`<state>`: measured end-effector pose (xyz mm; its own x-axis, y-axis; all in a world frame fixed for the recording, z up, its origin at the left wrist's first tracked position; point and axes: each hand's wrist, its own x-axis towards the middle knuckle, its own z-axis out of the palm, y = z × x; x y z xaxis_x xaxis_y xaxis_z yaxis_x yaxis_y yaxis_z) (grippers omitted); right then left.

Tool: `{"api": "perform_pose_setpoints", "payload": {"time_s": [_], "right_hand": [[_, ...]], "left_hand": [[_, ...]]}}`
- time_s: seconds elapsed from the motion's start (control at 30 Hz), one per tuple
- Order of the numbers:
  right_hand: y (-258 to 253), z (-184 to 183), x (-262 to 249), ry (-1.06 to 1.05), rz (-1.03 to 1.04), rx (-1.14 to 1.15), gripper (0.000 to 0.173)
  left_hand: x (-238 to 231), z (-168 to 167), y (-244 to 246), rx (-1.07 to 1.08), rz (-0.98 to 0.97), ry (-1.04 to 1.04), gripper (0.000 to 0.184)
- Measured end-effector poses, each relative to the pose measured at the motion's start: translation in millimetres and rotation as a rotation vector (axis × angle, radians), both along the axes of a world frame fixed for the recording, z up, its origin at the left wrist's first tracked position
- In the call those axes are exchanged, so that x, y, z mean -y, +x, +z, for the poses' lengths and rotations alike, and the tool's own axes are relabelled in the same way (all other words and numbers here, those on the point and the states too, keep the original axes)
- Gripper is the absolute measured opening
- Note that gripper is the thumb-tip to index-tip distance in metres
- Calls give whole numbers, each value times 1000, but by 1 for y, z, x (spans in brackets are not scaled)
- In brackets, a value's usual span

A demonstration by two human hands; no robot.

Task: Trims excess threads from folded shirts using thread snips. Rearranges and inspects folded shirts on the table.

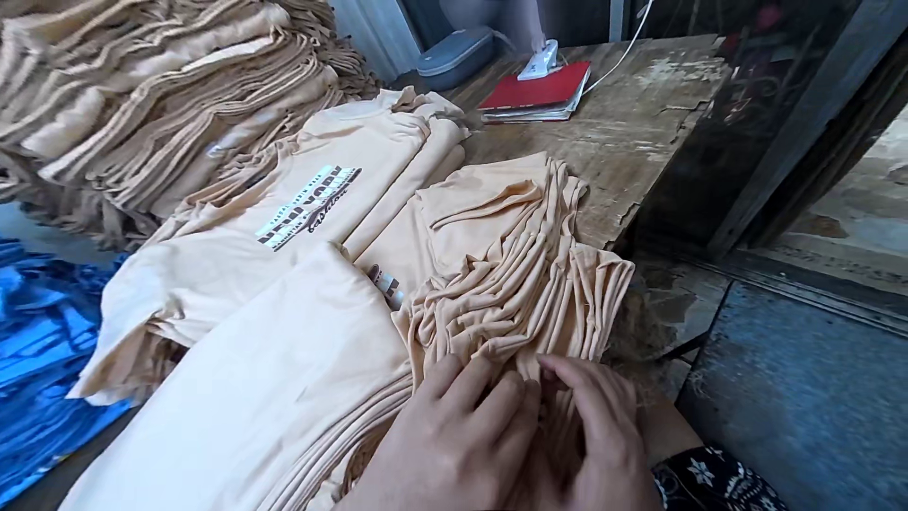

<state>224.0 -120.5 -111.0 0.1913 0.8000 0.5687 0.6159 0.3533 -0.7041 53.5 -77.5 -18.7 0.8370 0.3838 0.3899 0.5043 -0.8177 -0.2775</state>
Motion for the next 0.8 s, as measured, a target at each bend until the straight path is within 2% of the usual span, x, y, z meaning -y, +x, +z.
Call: {"api": "perform_pose_setpoints", "payload": {"time_s": [0.07,0.1,0.2,0.3,0.5,0.6,0.67,0.7,0.77,0.8], "right_hand": [[10,6,11,-110,21,8,56],[14,6,15,-130,17,25,49],[17,-4,24,-64,19,-25,12],[19,-9,29,-20,54,-205,4],[19,-14,27,22,79,-319,7],[21,-17,27,4,76,-254,9],[24,-19,26,3,60,-197,23],[25,-19,25,18,34,-158,35],[19,-15,20,48,-38,-55,55],[15,-11,17,48,-73,2,59]], "left_hand": [[-2,2,-3,44,22,-22,26],[-3,3,-4,57,40,-26,25],[-2,6,-5,73,51,-24,28],[2,8,-3,52,11,-18,26],[2,-5,12,-16,-34,23,26],[-4,-12,12,99,-4,-67,21],[-9,-13,5,168,79,-292,17],[-13,-14,1,183,116,-389,22],[-21,-18,-1,213,160,-472,27],[-23,-19,-1,234,165,-495,27]]}}
